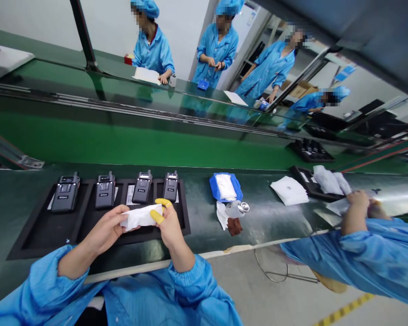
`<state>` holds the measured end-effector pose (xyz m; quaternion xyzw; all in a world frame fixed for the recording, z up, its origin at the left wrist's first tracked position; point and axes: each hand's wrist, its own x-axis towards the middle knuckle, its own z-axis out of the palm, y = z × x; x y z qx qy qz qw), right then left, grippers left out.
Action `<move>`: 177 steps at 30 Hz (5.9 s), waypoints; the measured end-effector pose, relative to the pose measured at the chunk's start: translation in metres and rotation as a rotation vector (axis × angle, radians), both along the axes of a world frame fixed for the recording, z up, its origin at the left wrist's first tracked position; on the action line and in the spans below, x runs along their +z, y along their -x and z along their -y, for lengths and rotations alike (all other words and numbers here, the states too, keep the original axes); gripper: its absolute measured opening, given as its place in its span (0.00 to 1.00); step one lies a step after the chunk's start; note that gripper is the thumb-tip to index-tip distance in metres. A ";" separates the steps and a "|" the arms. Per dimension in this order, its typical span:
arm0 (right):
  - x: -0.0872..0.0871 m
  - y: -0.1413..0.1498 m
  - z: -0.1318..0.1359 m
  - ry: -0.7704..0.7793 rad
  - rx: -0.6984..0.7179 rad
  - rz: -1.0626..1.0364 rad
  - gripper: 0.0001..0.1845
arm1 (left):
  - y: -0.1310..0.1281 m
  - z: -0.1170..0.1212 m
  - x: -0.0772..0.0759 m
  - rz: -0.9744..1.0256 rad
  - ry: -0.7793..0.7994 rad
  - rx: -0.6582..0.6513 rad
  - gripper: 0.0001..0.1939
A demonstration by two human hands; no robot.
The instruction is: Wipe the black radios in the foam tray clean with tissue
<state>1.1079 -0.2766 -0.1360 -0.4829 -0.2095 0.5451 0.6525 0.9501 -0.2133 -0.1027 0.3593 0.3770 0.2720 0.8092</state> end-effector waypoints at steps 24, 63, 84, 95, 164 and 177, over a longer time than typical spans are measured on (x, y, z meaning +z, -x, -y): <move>0.004 0.022 0.010 -0.040 0.084 0.711 0.13 | 0.010 0.012 0.007 -0.134 -0.095 -0.041 0.45; 0.042 0.014 -0.001 -0.391 0.056 0.837 0.05 | 0.019 0.002 0.039 -0.175 -0.318 -0.092 0.45; 0.068 0.010 -0.005 -0.364 0.077 1.218 0.14 | 0.019 -0.001 0.055 -0.312 -0.646 -0.230 0.40; 0.066 0.010 -0.006 -0.357 0.099 1.230 0.10 | 0.019 -0.002 0.057 -0.316 -0.655 -0.256 0.43; 0.062 0.001 0.008 -0.296 0.271 0.911 0.27 | 0.007 -0.001 0.043 -0.321 -0.737 -0.268 0.18; 0.055 0.010 0.004 -0.450 -0.036 0.999 0.07 | 0.004 0.004 0.037 -0.224 -0.438 -0.118 0.23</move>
